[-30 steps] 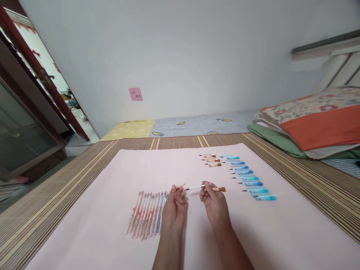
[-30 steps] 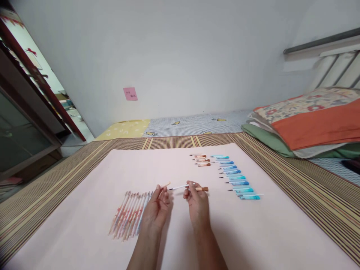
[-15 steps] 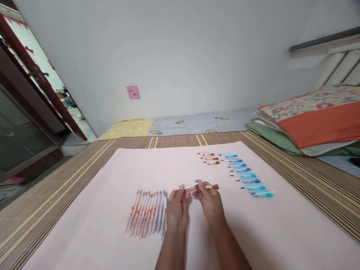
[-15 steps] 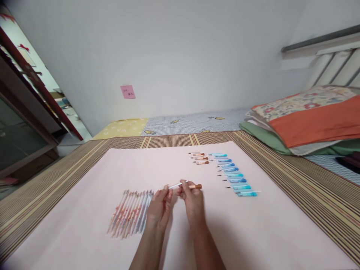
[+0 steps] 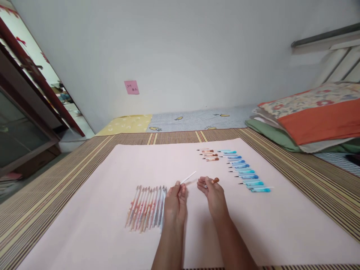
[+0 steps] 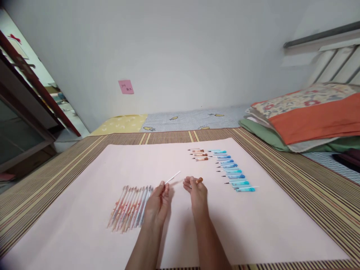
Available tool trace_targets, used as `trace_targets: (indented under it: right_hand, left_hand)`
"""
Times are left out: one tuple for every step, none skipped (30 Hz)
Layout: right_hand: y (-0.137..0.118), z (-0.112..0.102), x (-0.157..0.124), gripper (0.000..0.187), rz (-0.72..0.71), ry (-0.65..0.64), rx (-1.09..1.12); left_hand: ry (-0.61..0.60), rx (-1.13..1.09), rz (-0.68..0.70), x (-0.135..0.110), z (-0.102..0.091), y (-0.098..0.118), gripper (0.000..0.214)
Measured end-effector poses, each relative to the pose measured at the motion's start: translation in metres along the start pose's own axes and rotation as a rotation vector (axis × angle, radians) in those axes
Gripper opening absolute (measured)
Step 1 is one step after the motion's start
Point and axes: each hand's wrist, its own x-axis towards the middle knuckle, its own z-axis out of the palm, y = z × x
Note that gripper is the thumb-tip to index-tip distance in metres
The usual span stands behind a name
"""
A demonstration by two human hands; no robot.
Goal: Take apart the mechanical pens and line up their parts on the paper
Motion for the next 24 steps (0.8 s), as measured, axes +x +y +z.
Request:
trace_targets:
  right_hand:
    - [-0.002, -0.001, 0.001, 0.046, -0.001, 0.016, 0.004]
    - [-0.004, -0.002, 0.000, 0.045, -0.002, 0.031, 0.009]
    - [-0.006, -0.001, -0.001, 0.043, -0.013, 0.051, 0.015]
    - [-0.007, -0.001, -0.004, 0.042, -0.041, 0.083, 0.021]
    - [-0.006, 0.001, -0.008, 0.040, -0.085, 0.126, 0.028]
    - [-0.004, 0.003, -0.013, 0.038, -0.133, 0.169, 0.036]
    - [0.000, 0.006, -0.018, 0.036, -0.177, 0.201, 0.043]
    - [0.004, 0.009, -0.023, 0.036, -0.207, 0.215, 0.045]
    - [0.009, 0.012, -0.028, 0.035, -0.217, 0.208, 0.036]
    - [0.014, 0.015, -0.031, 0.036, -0.216, 0.186, 0.020]
    - [0.018, 0.017, -0.033, 0.036, -0.209, 0.157, 0.002]
    - [0.020, 0.018, -0.034, 0.037, -0.207, 0.134, -0.016]
    - [0.021, 0.018, -0.034, 0.037, -0.209, 0.120, -0.024]
    - [0.020, 0.018, -0.033, 0.037, -0.213, 0.112, -0.022]
    - [0.017, 0.017, -0.032, 0.036, -0.214, 0.107, -0.011]
    - [0.013, 0.016, -0.031, 0.036, -0.211, 0.101, 0.003]
    - [0.007, 0.015, -0.030, 0.037, -0.203, 0.093, 0.018]
    - [0.002, 0.014, -0.029, 0.039, -0.186, 0.075, 0.029]
    - [-0.004, 0.013, -0.029, 0.041, -0.159, 0.044, 0.036]
    - [-0.008, 0.012, -0.029, 0.044, -0.124, 0.004, 0.036]
    - [-0.012, 0.011, -0.028, 0.046, -0.089, -0.038, 0.030]
    - [-0.015, 0.010, -0.027, 0.048, -0.061, -0.071, 0.016]
    - [-0.017, 0.009, -0.026, 0.048, -0.042, -0.087, -0.003]
    - [-0.017, 0.008, -0.025, 0.049, -0.035, -0.085, -0.023]
  left_hand:
    - [0.002, -0.001, -0.002, -0.001, 0.000, 0.000, 0.029]
    - [0.004, 0.000, -0.003, -0.002, 0.001, 0.000, 0.030]
    - [0.003, 0.001, -0.002, -0.003, 0.001, -0.001, 0.030]
    - [0.001, 0.005, 0.001, -0.003, 0.002, -0.003, 0.030]
    - [-0.002, 0.009, 0.004, -0.004, 0.002, -0.004, 0.030]
    - [-0.006, 0.014, 0.009, -0.004, 0.003, -0.006, 0.029]
    - [-0.012, 0.020, 0.015, -0.005, 0.003, -0.009, 0.028]
    - [-0.019, 0.025, 0.022, -0.005, 0.003, -0.011, 0.027]
    - [-0.026, 0.030, 0.029, -0.005, 0.003, -0.012, 0.025]
    - [-0.033, 0.034, 0.036, -0.005, 0.003, -0.013, 0.024]
    - [-0.041, 0.039, 0.041, -0.004, 0.002, -0.014, 0.023]
    - [-0.047, 0.043, 0.044, -0.003, 0.002, -0.014, 0.022]
    - [-0.054, 0.048, 0.046, -0.003, 0.001, -0.014, 0.022]
    - [-0.061, 0.055, 0.044, -0.002, 0.000, -0.013, 0.021]
    - [-0.069, 0.063, 0.038, -0.001, 0.000, -0.013, 0.019]
    - [-0.080, 0.073, 0.031, -0.001, -0.001, -0.012, 0.018]
    - [-0.094, 0.085, 0.020, 0.000, -0.001, -0.012, 0.016]
    - [-0.110, 0.098, 0.007, 0.000, -0.001, -0.012, 0.015]
    - [-0.127, 0.113, -0.007, -0.001, -0.001, -0.013, 0.014]
    - [-0.145, 0.127, -0.021, -0.001, -0.001, -0.014, 0.013]
    - [-0.164, 0.142, -0.035, -0.002, -0.001, -0.015, 0.012]
    - [-0.185, 0.156, -0.049, -0.003, -0.001, -0.017, 0.010]
    - [-0.207, 0.170, -0.064, -0.004, -0.001, -0.018, 0.008]
    - [-0.228, 0.184, -0.078, -0.005, -0.001, -0.019, 0.006]
